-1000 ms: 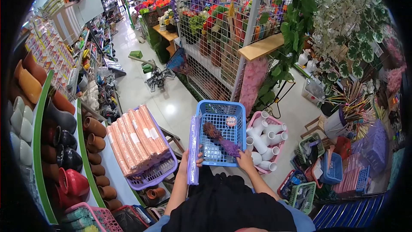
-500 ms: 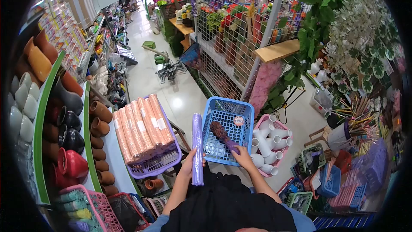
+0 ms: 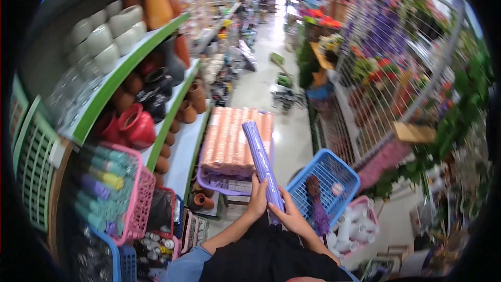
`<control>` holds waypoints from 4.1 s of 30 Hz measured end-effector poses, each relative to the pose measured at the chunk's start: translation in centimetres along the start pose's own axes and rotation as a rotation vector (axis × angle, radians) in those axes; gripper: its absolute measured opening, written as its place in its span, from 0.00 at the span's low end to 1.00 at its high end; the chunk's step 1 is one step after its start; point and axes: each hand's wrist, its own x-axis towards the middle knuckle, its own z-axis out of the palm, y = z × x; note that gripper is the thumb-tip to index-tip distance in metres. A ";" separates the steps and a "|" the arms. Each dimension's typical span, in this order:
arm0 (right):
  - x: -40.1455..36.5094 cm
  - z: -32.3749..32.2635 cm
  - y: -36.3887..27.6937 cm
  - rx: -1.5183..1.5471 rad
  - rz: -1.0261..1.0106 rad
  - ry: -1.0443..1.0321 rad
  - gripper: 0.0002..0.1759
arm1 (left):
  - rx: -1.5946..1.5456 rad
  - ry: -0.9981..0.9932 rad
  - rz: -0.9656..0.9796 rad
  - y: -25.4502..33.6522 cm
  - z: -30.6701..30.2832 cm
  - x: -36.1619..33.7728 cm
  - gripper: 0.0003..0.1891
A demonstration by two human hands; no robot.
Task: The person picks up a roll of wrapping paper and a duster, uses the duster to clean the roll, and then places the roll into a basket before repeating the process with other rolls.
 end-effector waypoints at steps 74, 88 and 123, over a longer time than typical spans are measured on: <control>24.6 47.3 -11.9 -0.462 -0.922 -1.215 0.25 | 1.739 1.328 0.049 25.9 -27.0 -16.1 0.12; 23.2 35.8 -14.6 -0.261 -0.790 -0.997 0.24 | 1.582 1.361 0.275 25.8 -22.4 -13.3 0.16; 12.9 0.6 8.8 -0.095 0.009 0.895 0.10 | 1.503 -0.253 0.136 -0.2 -13.9 12.2 0.33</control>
